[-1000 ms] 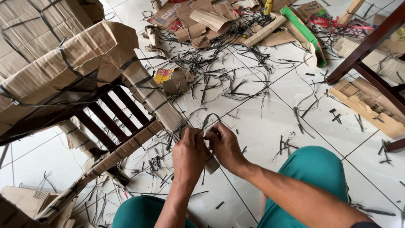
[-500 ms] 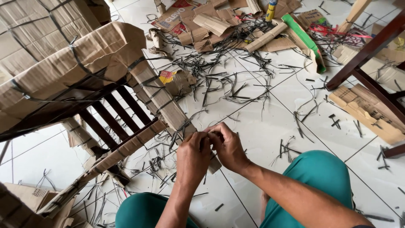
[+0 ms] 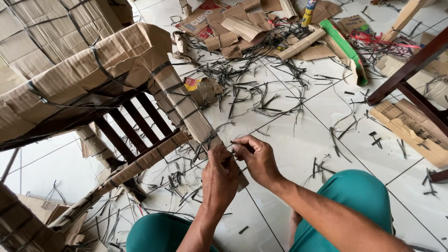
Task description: Tying and cutting plastic strips to secure cardboard wrapping on a chair frame
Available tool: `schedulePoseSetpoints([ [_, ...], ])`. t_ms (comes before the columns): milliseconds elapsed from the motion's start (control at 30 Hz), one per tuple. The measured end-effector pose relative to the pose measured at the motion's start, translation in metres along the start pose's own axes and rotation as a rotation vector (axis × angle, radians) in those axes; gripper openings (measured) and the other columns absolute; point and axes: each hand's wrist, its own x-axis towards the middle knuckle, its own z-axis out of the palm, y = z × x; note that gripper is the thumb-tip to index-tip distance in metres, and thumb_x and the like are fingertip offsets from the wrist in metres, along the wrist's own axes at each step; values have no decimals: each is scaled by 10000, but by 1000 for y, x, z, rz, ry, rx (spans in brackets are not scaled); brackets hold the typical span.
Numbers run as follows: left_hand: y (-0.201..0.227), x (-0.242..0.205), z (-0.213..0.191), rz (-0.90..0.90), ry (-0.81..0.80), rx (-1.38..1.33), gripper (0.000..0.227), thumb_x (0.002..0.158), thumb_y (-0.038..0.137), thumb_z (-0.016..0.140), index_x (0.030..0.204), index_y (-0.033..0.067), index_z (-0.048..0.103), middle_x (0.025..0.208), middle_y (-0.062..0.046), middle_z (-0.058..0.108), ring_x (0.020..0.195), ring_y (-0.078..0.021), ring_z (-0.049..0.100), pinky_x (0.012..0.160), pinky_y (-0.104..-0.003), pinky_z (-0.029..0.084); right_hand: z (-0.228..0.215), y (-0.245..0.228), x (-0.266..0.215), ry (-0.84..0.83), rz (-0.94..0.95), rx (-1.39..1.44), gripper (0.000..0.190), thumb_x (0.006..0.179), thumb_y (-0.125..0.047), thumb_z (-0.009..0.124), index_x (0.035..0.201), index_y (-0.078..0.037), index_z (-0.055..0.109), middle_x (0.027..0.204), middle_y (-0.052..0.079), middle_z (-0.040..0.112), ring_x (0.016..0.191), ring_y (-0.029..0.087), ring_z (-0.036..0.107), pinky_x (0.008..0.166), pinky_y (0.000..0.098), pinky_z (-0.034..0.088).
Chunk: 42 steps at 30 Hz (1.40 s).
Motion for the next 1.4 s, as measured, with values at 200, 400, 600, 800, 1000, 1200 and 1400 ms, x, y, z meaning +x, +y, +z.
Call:
schedulePoseSetpoints([
  [200,0,-1,1,-8,8,-2,411,922,32,630,1250,77,385,1021,-143,777,814,-281,781,630,-401,610,-1,3,3,14,111,244,225,884,-148,759,961,-41,577,765,95,631,647,201,594,641,315,555],
  [400,-5,-5,8,57,52,9,441,931,7,631,1275,57,359,915,-98,729,671,-242,703,544,-392,548,-1,-3,-5,51,-288,-323,135,967,-213,675,956,-84,709,748,-9,706,664,86,597,597,260,514],
  [600,-8,-8,8,-17,49,-49,409,955,68,646,1243,89,356,985,-126,711,723,-242,736,596,-382,576,-8,13,2,-71,-798,-586,186,1016,-51,548,1138,29,663,1025,173,717,935,304,712,812,387,614],
  [800,-13,-8,10,-13,59,-86,388,952,28,626,1204,101,340,977,-122,671,654,-251,685,538,-398,549,-22,-6,2,-281,-853,-590,210,959,-8,590,1152,39,655,1044,146,693,930,271,711,801,353,622],
  [1000,-20,-8,16,26,86,35,268,999,84,598,1181,120,404,815,-79,617,553,-236,600,478,-416,487,-23,-11,9,-306,-663,-411,82,1001,-49,607,988,-1,672,894,95,674,785,225,666,710,322,575],
  [1200,-1,-1,-1,143,55,18,40,1031,51,518,1032,59,557,1111,-137,560,780,-250,626,486,-379,513,-23,-12,9,-398,-225,-241,193,1034,-199,542,960,-58,650,842,57,646,758,174,632,682,302,558],
  [1400,-1,-3,-3,160,103,17,125,1030,80,550,1145,41,576,1153,-135,566,827,-260,648,538,-373,550,-24,-13,10,-418,-88,-188,195,1031,-217,537,977,-65,645,832,45,666,786,161,646,750,298,589],
])
